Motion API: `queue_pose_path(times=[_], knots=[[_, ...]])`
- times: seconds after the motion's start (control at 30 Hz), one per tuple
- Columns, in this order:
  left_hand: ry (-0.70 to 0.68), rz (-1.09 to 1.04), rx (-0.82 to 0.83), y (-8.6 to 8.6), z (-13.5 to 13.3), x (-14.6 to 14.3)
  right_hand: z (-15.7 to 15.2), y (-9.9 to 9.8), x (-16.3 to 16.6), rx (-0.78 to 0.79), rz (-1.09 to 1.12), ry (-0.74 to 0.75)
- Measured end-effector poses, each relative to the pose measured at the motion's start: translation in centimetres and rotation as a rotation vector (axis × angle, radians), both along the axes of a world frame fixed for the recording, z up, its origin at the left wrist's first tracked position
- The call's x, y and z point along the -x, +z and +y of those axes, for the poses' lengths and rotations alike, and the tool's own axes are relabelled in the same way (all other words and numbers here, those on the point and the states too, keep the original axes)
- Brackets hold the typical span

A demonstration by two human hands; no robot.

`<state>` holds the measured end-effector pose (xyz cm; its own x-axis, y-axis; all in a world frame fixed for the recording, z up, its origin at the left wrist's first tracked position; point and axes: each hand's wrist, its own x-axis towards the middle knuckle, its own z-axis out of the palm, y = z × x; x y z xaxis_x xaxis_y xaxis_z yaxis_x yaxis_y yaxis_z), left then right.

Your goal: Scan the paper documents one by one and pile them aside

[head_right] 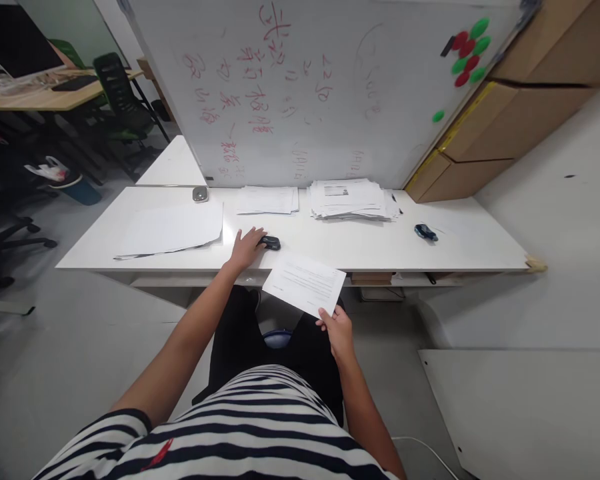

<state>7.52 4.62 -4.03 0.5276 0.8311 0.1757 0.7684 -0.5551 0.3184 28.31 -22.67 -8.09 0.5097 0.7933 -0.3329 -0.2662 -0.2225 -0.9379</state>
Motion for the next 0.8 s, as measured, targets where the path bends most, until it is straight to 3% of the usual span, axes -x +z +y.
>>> queue_pose_path(times=[0.27, 0.8], knots=[[-0.039, -0.002, 0.06, 0.9, 0.0, 0.3, 0.4, -0.6, 0.4, 0.011, 0.056, -0.011], [-0.061, -0.018, 0.087, 1.1, -0.2, 0.7, -0.1, -1.2, 0.6, 0.038, 0.09, -0.01]])
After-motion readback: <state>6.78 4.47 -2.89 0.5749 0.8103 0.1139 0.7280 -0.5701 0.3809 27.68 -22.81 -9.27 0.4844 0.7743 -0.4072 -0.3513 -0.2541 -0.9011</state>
